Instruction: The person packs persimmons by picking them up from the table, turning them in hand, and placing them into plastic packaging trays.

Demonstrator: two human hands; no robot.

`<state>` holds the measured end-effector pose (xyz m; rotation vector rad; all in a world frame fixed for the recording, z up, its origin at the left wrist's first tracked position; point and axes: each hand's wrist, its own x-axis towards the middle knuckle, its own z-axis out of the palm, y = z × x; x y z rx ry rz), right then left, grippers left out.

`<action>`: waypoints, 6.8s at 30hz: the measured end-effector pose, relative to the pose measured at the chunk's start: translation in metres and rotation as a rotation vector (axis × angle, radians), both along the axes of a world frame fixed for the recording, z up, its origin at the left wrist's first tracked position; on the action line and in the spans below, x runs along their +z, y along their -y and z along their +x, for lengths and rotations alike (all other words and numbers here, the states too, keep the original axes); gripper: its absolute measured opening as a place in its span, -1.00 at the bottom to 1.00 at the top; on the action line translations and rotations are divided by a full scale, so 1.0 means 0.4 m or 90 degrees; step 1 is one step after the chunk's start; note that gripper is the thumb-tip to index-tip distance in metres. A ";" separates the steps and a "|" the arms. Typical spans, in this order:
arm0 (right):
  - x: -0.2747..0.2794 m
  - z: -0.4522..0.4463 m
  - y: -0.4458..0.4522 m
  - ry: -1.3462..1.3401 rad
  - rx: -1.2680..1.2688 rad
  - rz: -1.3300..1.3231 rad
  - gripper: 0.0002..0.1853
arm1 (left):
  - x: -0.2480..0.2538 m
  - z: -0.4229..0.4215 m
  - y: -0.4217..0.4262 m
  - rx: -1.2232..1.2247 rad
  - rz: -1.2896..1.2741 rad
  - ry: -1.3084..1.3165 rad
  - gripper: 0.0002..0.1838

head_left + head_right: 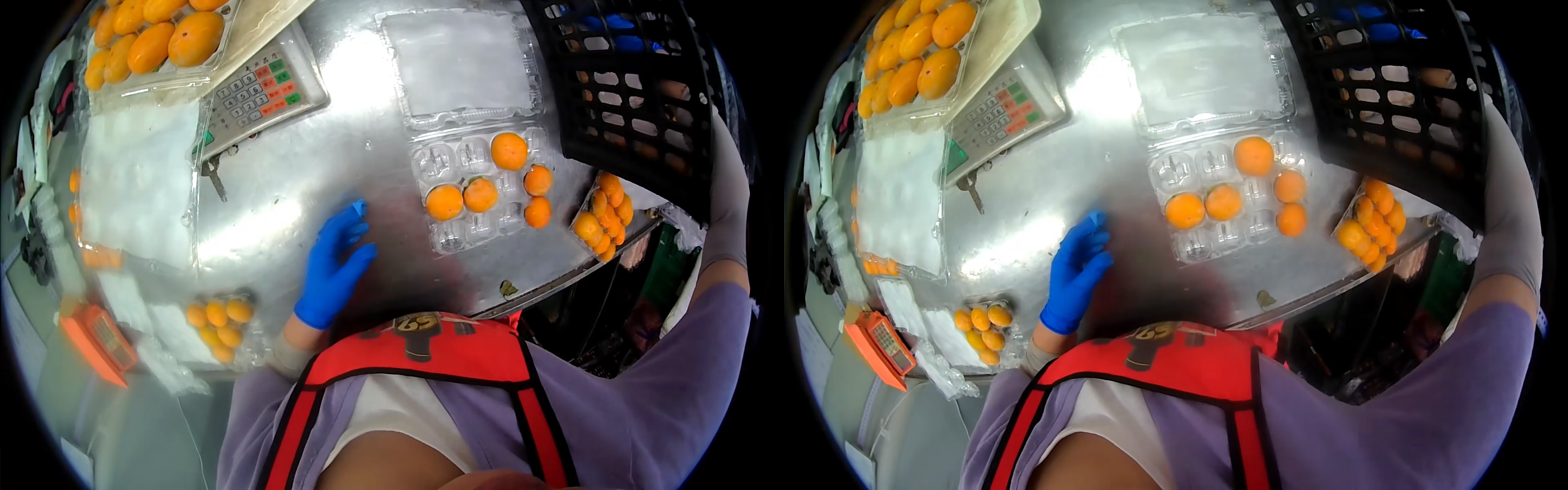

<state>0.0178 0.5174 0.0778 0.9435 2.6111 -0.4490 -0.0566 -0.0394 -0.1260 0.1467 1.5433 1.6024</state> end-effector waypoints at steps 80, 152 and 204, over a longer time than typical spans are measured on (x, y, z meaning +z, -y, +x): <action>-0.367 0.200 1.222 -0.400 -0.228 -0.924 -0.24 | 0.156 0.090 0.181 0.053 0.186 -0.357 0.02; -0.499 0.212 1.117 -0.655 -0.571 -0.789 -0.29 | 0.115 -0.009 0.141 -0.417 -0.230 -1.027 -0.49; -0.542 0.100 1.103 -0.552 -0.549 -0.770 -0.73 | 0.224 -0.096 0.089 -0.381 -0.246 -1.100 -0.77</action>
